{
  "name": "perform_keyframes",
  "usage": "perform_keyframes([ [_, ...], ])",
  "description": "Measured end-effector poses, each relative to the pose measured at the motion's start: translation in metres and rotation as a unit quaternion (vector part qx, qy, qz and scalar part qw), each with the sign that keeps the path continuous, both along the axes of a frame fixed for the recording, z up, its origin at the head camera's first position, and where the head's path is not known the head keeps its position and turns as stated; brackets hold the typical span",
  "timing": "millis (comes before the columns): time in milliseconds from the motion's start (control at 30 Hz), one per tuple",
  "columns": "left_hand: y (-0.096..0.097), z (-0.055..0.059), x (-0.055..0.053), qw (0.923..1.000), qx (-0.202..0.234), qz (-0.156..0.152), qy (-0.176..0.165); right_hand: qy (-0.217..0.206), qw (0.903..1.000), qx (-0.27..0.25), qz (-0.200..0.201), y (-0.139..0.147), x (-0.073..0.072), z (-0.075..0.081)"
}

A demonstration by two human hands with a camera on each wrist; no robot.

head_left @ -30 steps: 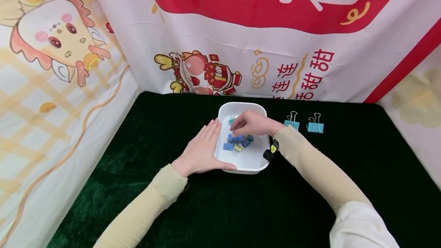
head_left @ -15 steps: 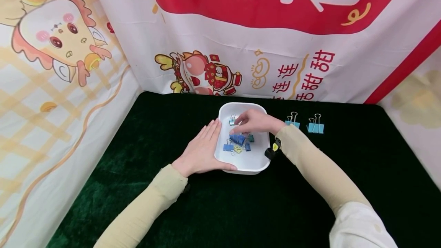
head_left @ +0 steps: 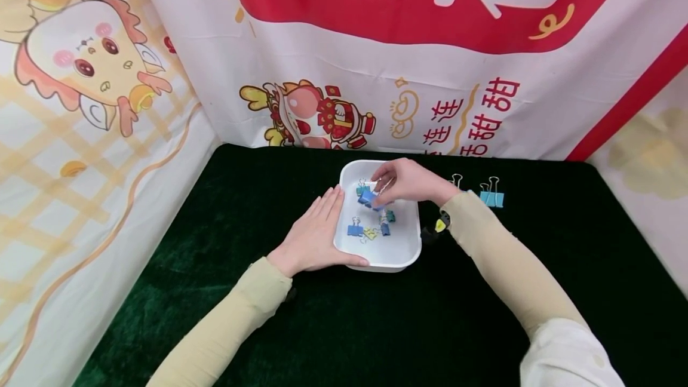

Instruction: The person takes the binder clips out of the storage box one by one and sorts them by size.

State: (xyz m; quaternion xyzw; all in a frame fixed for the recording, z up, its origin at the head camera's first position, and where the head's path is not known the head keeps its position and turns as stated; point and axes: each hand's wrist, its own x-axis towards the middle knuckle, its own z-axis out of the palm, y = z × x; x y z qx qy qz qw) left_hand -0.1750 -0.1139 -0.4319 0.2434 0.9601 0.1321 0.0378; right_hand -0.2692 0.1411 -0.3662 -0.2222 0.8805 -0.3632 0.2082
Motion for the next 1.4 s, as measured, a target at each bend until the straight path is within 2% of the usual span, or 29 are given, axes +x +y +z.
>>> perform_keyframes([
  [133, 0.0, 0.001, 0.001, 0.9999, 0.005, 0.002, -0.009, 0.002, 0.9974, -0.065, -0.03, 0.021, 0.001, 0.019],
  [233, 0.0, 0.001, 0.0, 1.0, 0.005, 0.001, -0.007, 0.016, 0.9936, -0.096, -0.058, 0.043, 0.003, 0.03],
  [367, 0.0, 0.0, 0.0, 1.0, -0.003, 0.0, 0.0, 0.03, 0.9883, -0.111, -0.1, 0.08, 0.008, 0.04],
  [533, 0.0, -0.002, -0.001, 0.9999, 0.004, -0.004, 0.009, 0.036, 0.9796, -0.119, -0.158, 0.13, 0.016, 0.044],
  [700, -0.001, -0.003, -0.001, 0.9999, 0.006, -0.005, 0.009, 0.025, 0.9729, -0.066, -0.22, 0.175, 0.025, 0.043],
  [800, 0.0, -0.002, -0.001, 0.9999, 0.006, -0.007, 0.009, 0.021, 0.97, -0.038, -0.239, 0.197, 0.03, 0.04],
  [1067, 0.0, 0.0, -0.001, 1.0, 0.001, -0.008, 0.003, 0.037, 0.9635, -0.041, -0.262, 0.242, 0.038, 0.029],
  [1200, 0.0, 0.002, -0.001, 1.0, 0.001, -0.008, 0.002, 0.039, 0.9643, -0.031, -0.26, 0.259, 0.039, 0.021],
  [1400, 0.001, 0.001, -0.001, 1.0, -0.002, -0.007, 0.005, 0.014, 0.9662, -0.037, -0.255, 0.284, 0.038, 0.006],
])
